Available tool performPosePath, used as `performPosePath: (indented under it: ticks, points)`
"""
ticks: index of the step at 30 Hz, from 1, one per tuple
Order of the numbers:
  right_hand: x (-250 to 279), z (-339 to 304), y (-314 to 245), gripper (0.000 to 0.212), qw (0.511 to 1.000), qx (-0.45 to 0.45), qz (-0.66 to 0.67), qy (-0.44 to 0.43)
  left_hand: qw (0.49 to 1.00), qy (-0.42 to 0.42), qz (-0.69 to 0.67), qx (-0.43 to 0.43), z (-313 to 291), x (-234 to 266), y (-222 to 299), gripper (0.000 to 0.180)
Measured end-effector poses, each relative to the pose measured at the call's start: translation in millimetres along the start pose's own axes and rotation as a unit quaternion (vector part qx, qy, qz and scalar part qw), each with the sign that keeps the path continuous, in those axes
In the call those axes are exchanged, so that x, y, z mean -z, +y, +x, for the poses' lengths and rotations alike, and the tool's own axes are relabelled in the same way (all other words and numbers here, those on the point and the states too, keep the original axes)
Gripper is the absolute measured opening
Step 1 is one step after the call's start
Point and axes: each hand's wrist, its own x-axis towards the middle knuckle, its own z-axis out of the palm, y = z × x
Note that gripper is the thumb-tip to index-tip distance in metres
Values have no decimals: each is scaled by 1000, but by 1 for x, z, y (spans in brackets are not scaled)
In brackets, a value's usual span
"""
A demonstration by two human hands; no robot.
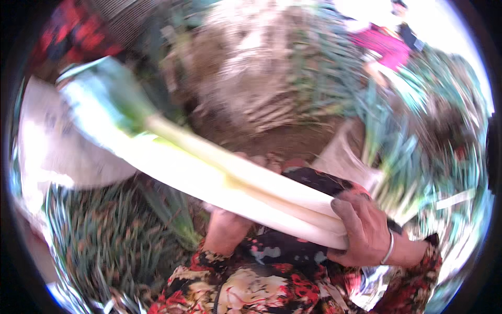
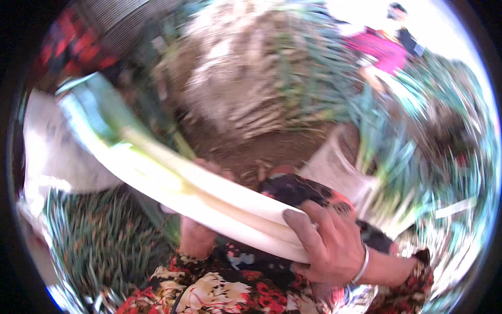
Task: The person gathers scallions by hand, places them onto a white board on the ground, and ties them into bundles using a green plastic strip.
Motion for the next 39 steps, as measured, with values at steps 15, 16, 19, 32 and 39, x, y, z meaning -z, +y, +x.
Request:
performPosePath:
  ticks: [15,16,19,32,39]
  points:
    - [30,-136,150,88,857,-260,28,444,873,-403,272,-30,150,-266,-181,52]
    - [19,-149,170,86,835,-300,93,452,894,-374,242,33,150,-272,-222,56]
    - [-37,-198,220,79,784,-377,189,456,885,-184,303,302,154,-263,-319,56]
    - [-300,-300,407,46,560,-666,297,393,709,-1,654,265,99,113,-149,26]
    - [-325,-338,436,100,610,-765,72,194,574,255,716,306,-32,294,7,25]
